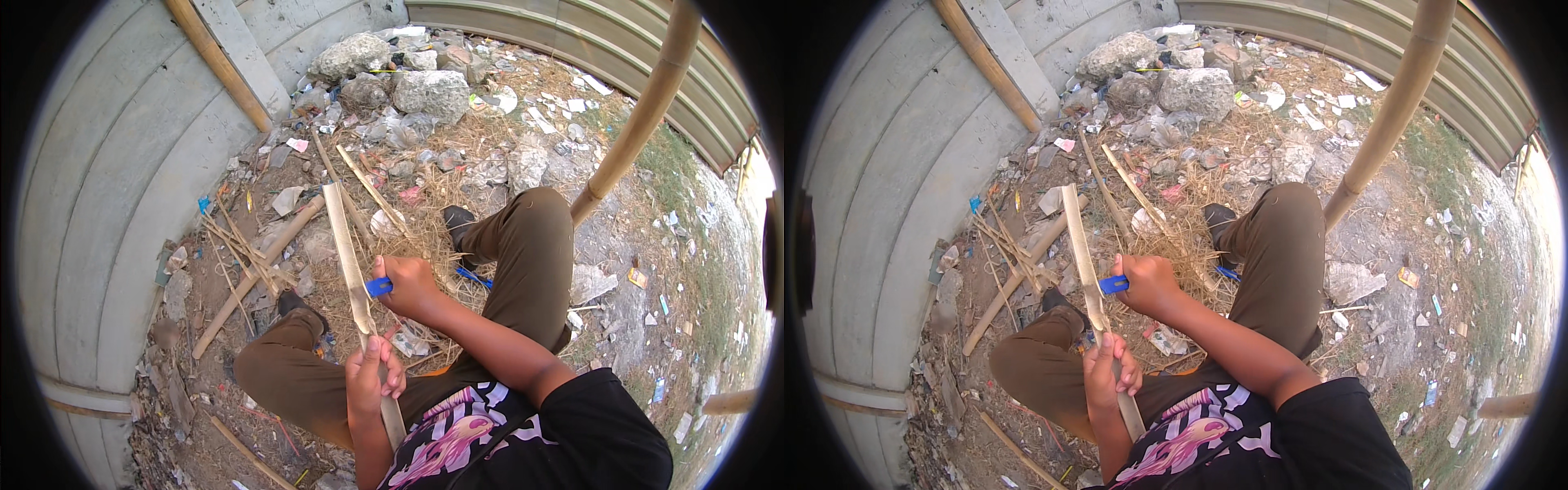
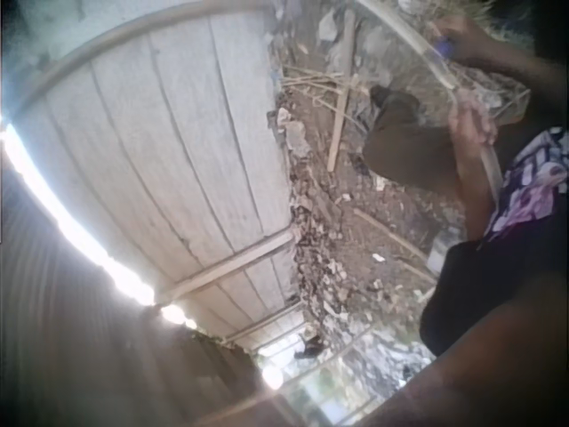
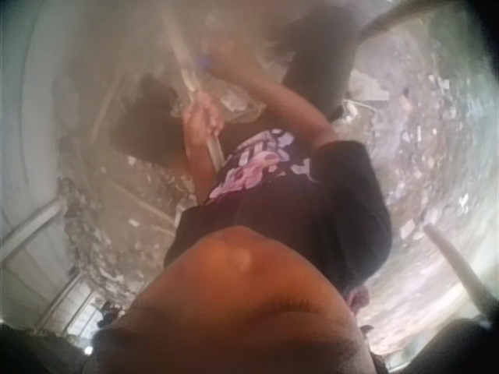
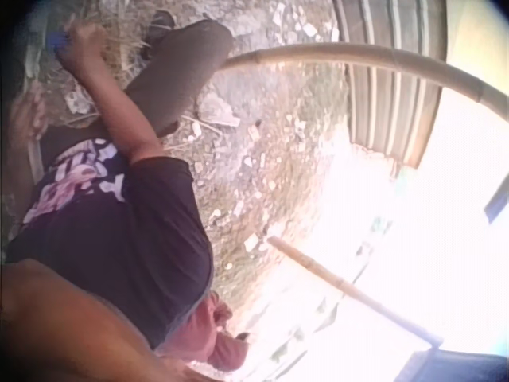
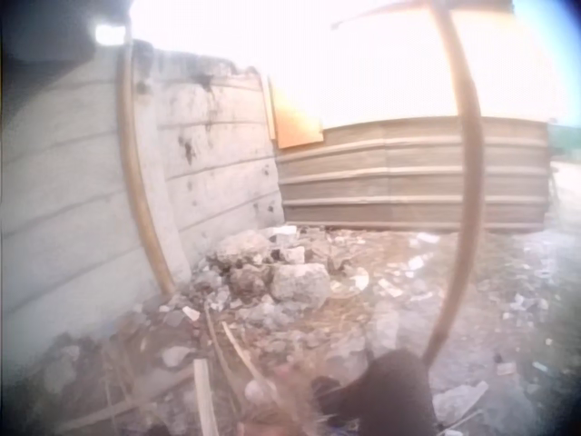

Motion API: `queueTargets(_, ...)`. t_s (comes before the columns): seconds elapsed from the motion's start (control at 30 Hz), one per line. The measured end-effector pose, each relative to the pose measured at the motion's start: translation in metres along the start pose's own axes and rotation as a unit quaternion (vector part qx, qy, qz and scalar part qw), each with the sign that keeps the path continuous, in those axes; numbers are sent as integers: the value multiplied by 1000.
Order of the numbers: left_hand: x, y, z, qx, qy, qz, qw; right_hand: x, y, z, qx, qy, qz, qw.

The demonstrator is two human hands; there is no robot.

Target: The person sits on the ground and uses a blue utility knife to shave and sharpen a thin wooden stick. They then switch to a metal file to smooth the stick's surface. Finally, they pick up a larger bamboo pole and use the utility knife to shave its surface.

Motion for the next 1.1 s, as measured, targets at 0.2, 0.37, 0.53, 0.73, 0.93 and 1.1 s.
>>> queueTargets(0.2, 2, 20, 0, 51, -11, 64, 997, 88, -23, 61, 181, -227, -119, 950)
queueTargets(0.37, 2, 6, -5, 66, -43, 54, 995, 0, -15, 16, 176, -118, 24, 977)
queueTargets(0.53, -2, -2, -1, 109, -82, 38, 990, -69, 5, -11, 168, 30, 136, 976)
queueTargets(0.73, 1, 2, 0, 114, -58, 48, 991, -46, -3, -8, 58, -15, 132, 990)
queueTargets(0.93, 1, 4, -7, 109, -47, 54, 991, -17, -8, -11, 37, -30, 58, 997)
queueTargets(1.1, -1, 3, 2, 80, -69, 33, 994, -1, -1, -10, 28, -75, 162, 984)
Point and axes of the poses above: each hand's wrist, its own x-axis towards the middle knuckle, its own z-axis out of the back of the hand, y = z × x, the point moved 2 cm from there along x, towards the middle knuckle
